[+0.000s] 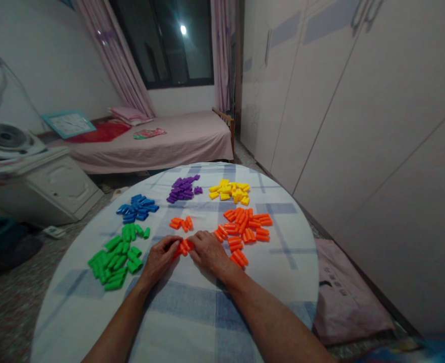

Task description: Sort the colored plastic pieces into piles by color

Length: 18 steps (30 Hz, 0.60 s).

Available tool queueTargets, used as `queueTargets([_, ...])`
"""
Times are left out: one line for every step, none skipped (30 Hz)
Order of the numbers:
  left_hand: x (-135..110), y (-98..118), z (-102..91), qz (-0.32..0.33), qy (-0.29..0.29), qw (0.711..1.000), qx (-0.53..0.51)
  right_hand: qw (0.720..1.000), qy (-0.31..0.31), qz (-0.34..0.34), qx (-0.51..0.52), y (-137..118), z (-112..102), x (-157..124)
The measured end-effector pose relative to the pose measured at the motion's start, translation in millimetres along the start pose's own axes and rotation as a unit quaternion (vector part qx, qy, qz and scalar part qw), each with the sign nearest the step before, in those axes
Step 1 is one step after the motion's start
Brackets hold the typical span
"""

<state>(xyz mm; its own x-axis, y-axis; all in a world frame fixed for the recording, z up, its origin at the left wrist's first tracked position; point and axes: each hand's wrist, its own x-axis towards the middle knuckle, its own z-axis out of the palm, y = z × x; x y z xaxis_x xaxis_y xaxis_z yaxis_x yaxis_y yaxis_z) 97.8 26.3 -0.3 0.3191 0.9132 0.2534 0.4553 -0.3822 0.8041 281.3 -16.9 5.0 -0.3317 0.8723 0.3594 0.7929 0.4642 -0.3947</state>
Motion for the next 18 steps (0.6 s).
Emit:
queueTargets([-0.2,0.0,-0.1,0.001,-0.001,1.0,0.0,1.0,-0.001,0.001,-0.001,0.1,0.0,0.1])
queueTargets([-0.4,0.0,-0.2,0.002,-0.001,1.0,-0.001,1.0,-0.001,0.001,-0.002,0.1,-0.1,0.2])
queueTargets([-0.5,0.1,-0.3,0.002,-0.001,1.0,-0.002,1.0,-0.001,0.003,-0.003,0.0,-0.3,0.1])
queueTargets([-0.5,0.2,-0.3,0.002,0.0,1.0,-0.002,1.0,-0.001,0.004,-0.003,0.0,-0.4,0.0])
queueTargets([-0.5,0.2,-0.2,0.002,0.001,1.0,-0.002,1.0,-0.001,0.004,-0.003,-0.1,-0.3,-0.2])
queueTargets([-0.4,0.3,-0.2,0.002,0.002,1.0,-0.002,1.0,-0.002,0.005,-0.003,0.0,-0.2,-0.3])
queueTargets([-0.3,0.3,-0.1,0.002,0.003,1.0,-0.001,1.0,-0.002,0.005,-0.003,0.2,0.1,-0.4])
queueTargets([-0.1,0.3,0.0,0.003,0.003,1.0,-0.001,1.0,-0.002,0.004,-0.003,0.6,0.6,-0.5])
queueTargets([0.1,0.4,0.2,0.003,0.003,1.0,-0.002,1.0,-0.001,0.003,-0.002,1.1,1.2,-0.5])
queueTargets([0.3,0.4,0.4,0.004,0.003,1.0,-0.004,1.0,0.0,0.002,-0.001,1.7,1.8,-0.5])
queueTargets([0.4,0.4,0.5,0.003,0.002,1.0,-0.005,1.0,0.001,0.001,0.001,2.2,2.5,-0.4])
queueTargets([0.5,0.4,0.5,0.003,0.002,1.0,-0.007,1.0,0.001,0.0,0.003,2.7,3.0,-0.4])
queueTargets([0.5,0.5,0.5,0.002,0.002,1.0,-0.007,1.0,0.001,-0.001,0.005,3.1,3.3,-0.3])
queueTargets([0.5,0.7,0.4,0.001,0.002,1.0,-0.007,1.0,0.001,-0.001,0.006,3.3,3.4,-0.3])
queueTargets([0.4,0.9,0.3,0.0,0.001,1.0,-0.005,1.0,0.0,-0.001,0.006,3.3,3.3,-0.4])
queueTargets([0.2,1.1,0.0,-0.002,0.0,1.0,-0.003,1.0,0.0,-0.001,0.006,3.1,3.0,-0.4])
queueTargets([0.1,1.3,-0.2,-0.003,-0.001,1.0,-0.001,1.0,-0.001,0.0,0.006,2.8,2.5,-0.5])
queueTargets([0.1,1.4,-0.4,-0.003,-0.002,1.0,0.0,1.0,-0.001,0.001,0.007,2.4,2.0,-0.7])
